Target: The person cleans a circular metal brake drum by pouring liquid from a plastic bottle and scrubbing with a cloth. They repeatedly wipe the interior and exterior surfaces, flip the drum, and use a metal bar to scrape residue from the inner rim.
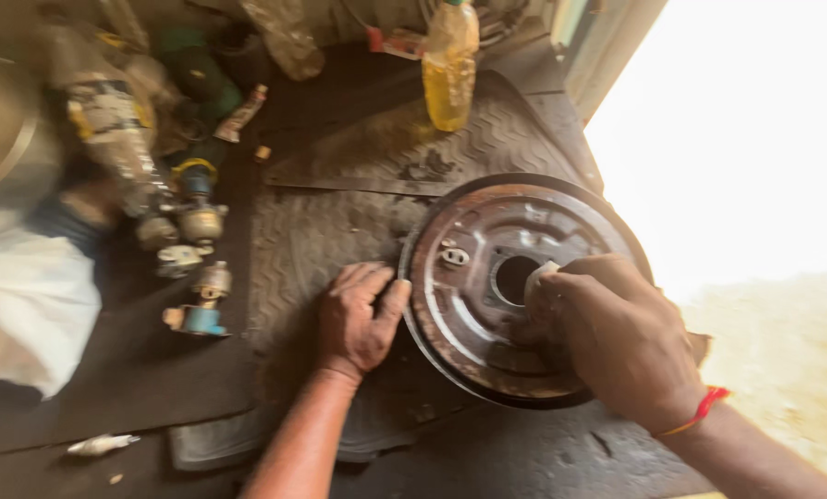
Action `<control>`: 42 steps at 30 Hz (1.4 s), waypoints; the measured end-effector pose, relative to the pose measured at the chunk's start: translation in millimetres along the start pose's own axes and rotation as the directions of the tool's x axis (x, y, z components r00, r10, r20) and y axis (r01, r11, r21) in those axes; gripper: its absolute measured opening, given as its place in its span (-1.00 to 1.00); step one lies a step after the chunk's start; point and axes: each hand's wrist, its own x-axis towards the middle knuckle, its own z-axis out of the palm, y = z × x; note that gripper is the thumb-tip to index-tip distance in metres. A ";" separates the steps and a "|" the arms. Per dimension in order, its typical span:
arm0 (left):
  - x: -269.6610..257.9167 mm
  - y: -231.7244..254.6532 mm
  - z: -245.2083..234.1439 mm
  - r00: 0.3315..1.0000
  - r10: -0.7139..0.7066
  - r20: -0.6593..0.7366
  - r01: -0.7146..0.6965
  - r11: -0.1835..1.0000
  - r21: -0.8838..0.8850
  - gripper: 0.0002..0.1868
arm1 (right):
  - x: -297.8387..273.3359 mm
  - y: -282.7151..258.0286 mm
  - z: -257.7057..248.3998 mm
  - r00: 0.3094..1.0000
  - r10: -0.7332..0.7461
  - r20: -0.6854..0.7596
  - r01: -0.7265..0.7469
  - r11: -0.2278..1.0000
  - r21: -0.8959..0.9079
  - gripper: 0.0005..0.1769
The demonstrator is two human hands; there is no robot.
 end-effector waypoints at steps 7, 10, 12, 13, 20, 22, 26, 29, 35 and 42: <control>3.4 0.8 -1.1 1.000 -0.024 0.013 0.024 1.000 -0.010 -0.62 | -11.2 4.4 39.6 0.748 -0.259 0.612 0.432 0.889 -0.152 -0.48; 2.9 1.2 -0.4 0.999 -0.040 0.019 0.041 0.999 -0.024 -0.60 | 35.6 27.1 61.0 0.626 -0.193 0.755 0.491 0.850 -0.190 -0.59; -0.9 1.3 2.7 0.999 -0.027 0.019 0.027 1.000 -0.007 -0.60 | 52.1 24.6 84.5 0.758 -0.230 0.610 0.289 0.957 0.001 -0.55; 2.0 -1.2 -0.1 1.000 -0.011 0.013 0.011 1.000 0.014 -0.61 | 47.3 23.8 83.2 0.748 -0.225 0.625 0.339 0.939 -0.066 -0.44; -2.0 2.8 -6.2 0.998 -0.054 0.018 0.054 0.999 0.005 -0.67 | 17.8 -11.3 38.7 0.785 -0.096 0.612 0.112 0.994 0.013 -0.47; 4.3 3.7 -1.0 0.997 -0.056 0.061 0.055 0.998 0.027 -0.68 | 32.6 -18.3 42.3 0.825 -0.155 0.544 0.163 0.986 0.034 -0.37; -0.1 8.3 -1.4 0.997 -0.037 0.062 0.037 0.999 0.010 -0.68 | 68.2 -37.0 75.0 0.889 -0.162 0.428 0.143 0.987 0.077 -0.36; 5.7 6.0 -3.0 1.000 0.014 0.017 -0.013 0.999 -0.043 -0.71 | 53.9 -44.7 63.7 0.816 -0.020 0.578 -0.009 0.999 0.048 -0.35; 3.6 3.3 0.0 0.999 -0.030 0.035 0.030 1.000 0.007 -0.67 | 63.6 -37.3 69.4 0.837 -0.245 0.489 0.224 0.969 0.102 -0.18; 2.6 -4.8 2.9 0.999 -0.041 0.027 0.042 0.998 -0.038 -0.69 | 41.6 -49.8 56.3 0.820 -0.538 0.195 0.540 0.841 0.047 -0.22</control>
